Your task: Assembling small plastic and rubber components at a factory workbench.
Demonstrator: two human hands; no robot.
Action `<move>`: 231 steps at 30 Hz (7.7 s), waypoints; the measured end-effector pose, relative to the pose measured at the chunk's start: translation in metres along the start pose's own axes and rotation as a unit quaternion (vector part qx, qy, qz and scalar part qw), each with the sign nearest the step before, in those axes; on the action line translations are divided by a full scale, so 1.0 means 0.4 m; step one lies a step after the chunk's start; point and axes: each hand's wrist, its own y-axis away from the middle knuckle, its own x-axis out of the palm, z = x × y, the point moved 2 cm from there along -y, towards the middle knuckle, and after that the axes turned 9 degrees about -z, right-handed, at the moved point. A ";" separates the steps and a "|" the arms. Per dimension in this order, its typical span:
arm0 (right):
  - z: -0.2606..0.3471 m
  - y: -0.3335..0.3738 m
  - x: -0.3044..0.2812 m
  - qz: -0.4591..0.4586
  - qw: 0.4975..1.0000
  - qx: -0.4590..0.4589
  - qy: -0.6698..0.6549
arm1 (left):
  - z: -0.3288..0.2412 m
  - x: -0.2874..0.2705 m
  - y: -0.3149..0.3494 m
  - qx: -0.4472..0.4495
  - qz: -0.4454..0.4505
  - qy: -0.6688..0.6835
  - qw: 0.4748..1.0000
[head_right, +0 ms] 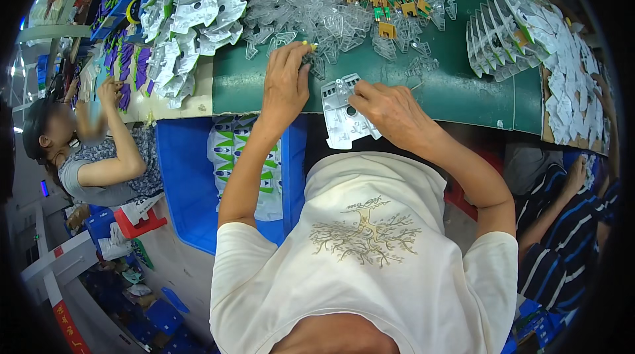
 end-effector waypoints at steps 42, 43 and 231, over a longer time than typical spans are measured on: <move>-0.029 0.007 0.016 -0.077 0.989 0.108 -0.070 | -0.102 0.011 0.110 0.124 0.085 -0.012 0.989; -0.026 0.011 0.009 -0.066 0.987 0.135 -0.059 | -0.101 0.012 0.122 0.092 0.052 0.020 0.994; -0.706 -0.014 -0.118 -0.479 0.543 0.524 -0.448 | -0.151 0.420 -0.464 0.284 0.186 -0.110 0.934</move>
